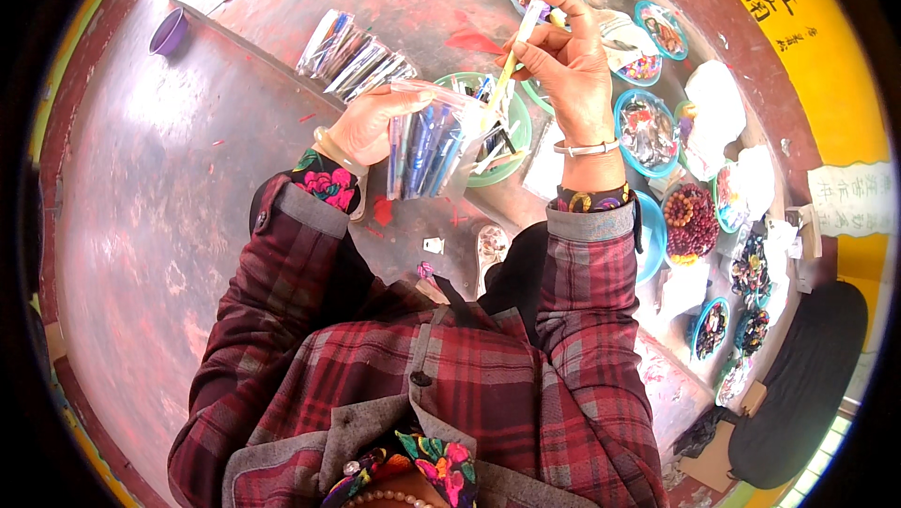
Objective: The person sits on the floor and repeatedly picks up small, colorful sticks from a green bowl, placing them one by one into a clear plastic bag held in the left hand. The task involves sorting and packing these items into a single container.
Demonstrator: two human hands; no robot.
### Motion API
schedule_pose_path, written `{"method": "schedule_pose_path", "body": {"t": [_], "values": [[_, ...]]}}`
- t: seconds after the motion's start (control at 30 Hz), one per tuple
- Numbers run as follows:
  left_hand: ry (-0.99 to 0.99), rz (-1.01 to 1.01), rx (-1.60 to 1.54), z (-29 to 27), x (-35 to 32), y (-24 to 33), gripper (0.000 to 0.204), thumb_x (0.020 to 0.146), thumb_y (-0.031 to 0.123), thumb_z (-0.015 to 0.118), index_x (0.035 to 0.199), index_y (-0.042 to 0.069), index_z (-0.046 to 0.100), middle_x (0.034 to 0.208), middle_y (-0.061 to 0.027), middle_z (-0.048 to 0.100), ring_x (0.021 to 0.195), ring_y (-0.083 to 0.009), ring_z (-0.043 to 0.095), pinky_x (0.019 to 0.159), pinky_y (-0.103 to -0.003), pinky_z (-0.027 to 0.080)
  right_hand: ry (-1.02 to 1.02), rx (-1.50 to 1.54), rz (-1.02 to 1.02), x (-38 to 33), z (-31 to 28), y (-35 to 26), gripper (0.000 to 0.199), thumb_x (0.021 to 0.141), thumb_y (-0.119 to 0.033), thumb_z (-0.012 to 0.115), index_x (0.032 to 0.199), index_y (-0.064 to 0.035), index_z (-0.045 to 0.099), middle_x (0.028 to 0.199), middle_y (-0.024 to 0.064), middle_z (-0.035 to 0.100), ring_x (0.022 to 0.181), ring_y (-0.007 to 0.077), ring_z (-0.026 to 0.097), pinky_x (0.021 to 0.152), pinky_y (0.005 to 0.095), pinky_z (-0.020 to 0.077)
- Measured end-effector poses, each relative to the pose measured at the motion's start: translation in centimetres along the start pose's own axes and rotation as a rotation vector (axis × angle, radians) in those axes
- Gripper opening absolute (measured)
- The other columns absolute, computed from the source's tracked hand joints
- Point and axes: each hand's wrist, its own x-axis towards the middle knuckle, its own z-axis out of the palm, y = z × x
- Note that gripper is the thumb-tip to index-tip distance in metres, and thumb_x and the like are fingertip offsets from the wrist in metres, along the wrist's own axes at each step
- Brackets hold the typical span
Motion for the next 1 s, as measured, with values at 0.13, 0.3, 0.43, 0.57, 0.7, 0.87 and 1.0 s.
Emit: {"method": "schedule_pose_path", "body": {"t": [0.13, 0.3, 0.43, 0.57, 0.7, 0.87, 1.0], "values": [[0.025, 0.002, 0.043, -0.9, 0.1, -1.3, 0.034, 0.092, 0.015, 0.042, 0.113, -0.009, 0.054, 0.113, -0.0151, 0.059, 0.105, -0.0203, 0.055, 0.095, -0.031, 0.039, 0.001, -0.025, 0.036, 0.0, 0.1, 0.4, 0.048, 0.080, 0.002, 0.062, 0.122, -0.0106, 0.043, 0.079, 0.0074, 0.063, 0.074, 0.0163, 0.064, 0.063, 0.0254, 0.0516], [0.036, -0.040, -0.045, -0.6, 0.3, -1.0, 0.033, 0.091, 0.014, 0.043, 0.113, -0.008, 0.054, 0.113, -0.0164, 0.058, 0.105, -0.0213, 0.055, 0.094, -0.031, 0.040, 0.011, -0.056, 0.039, 0.0, 0.0, 0.5, 0.046, 0.080, 0.001, 0.064, 0.120, -0.0093, 0.045, 0.077, 0.0072, 0.064, 0.071, 0.0142, 0.063, 0.063, 0.0244, 0.0507], [0.030, -0.036, -0.237, 0.0, 0.3, -0.3, 0.039, 0.090, 0.018, 0.045, 0.116, -0.011, 0.051, 0.116, -0.0180, 0.057, 0.107, -0.0222, 0.055, 0.096, -0.033, 0.039, 0.026, -0.066, 0.122, 0.1, -0.1, 1.2, 0.039, 0.080, -0.002, 0.065, 0.115, -0.0083, 0.049, 0.076, 0.0069, 0.064, 0.070, 0.0128, 0.062, 0.063, 0.0238, 0.0502], [0.049, -0.033, -0.409, -0.1, 0.4, -0.1, 0.043, 0.089, 0.020, 0.048, 0.117, -0.012, 0.049, 0.116, -0.0194, 0.057, 0.106, -0.0243, 0.056, 0.096, -0.034, 0.040, 0.042, -0.066, 0.150, -0.1, 0.4, 1.4, 0.027, 0.080, -0.005, 0.066, 0.105, -0.0068, 0.055, 0.076, 0.0060, 0.064, 0.070, 0.0115, 0.061, 0.063, 0.0234, 0.0496], [0.065, -0.059, -0.422, -0.4, 0.4, -0.3, 0.042, 0.092, 0.022, 0.043, 0.118, -0.011, 0.050, 0.116, -0.0177, 0.057, 0.106, -0.0214, 0.056, 0.095, -0.032, 0.040, 0.028, -0.045, 0.145, 0.0, 0.3, 1.6, 0.021, 0.080, -0.005, 0.067, 0.098, -0.0056, 0.058, 0.076, 0.0039, 0.064, 0.072, 0.0102, 0.060, 0.065, 0.0235, 0.0490], [0.037, -0.039, -0.426, -0.1, 0.5, 0.1, 0.044, 0.088, 0.021, 0.049, 0.117, -0.012, 0.049, 0.115, -0.0197, 0.058, 0.105, -0.0244, 0.057, 0.095, -0.035, 0.041, -0.022, -0.087, 0.160, 0.0, 0.0, 2.0, 0.013, 0.078, -0.004, 0.069, 0.089, -0.0037, 0.061, 0.077, 0.0001, 0.063, 0.073, 0.0075, 0.058, 0.068, 0.0216, 0.0469], [0.067, -0.035, -0.427, -0.1, 0.4, 0.0, 0.043, 0.088, 0.020, 0.048, 0.116, -0.012, 0.050, 0.113, -0.0189, 0.058, 0.104, -0.0234, 0.057, 0.094, -0.034, 0.041, -0.050, -0.074, 0.151, -0.1, 0.5, 2.0, 0.010, 0.078, -0.002, 0.068, 0.086, -0.0031, 0.063, 0.080, -0.0012, 0.062, 0.075, 0.0065, 0.057, 0.069, 0.0203, 0.0456]]}}
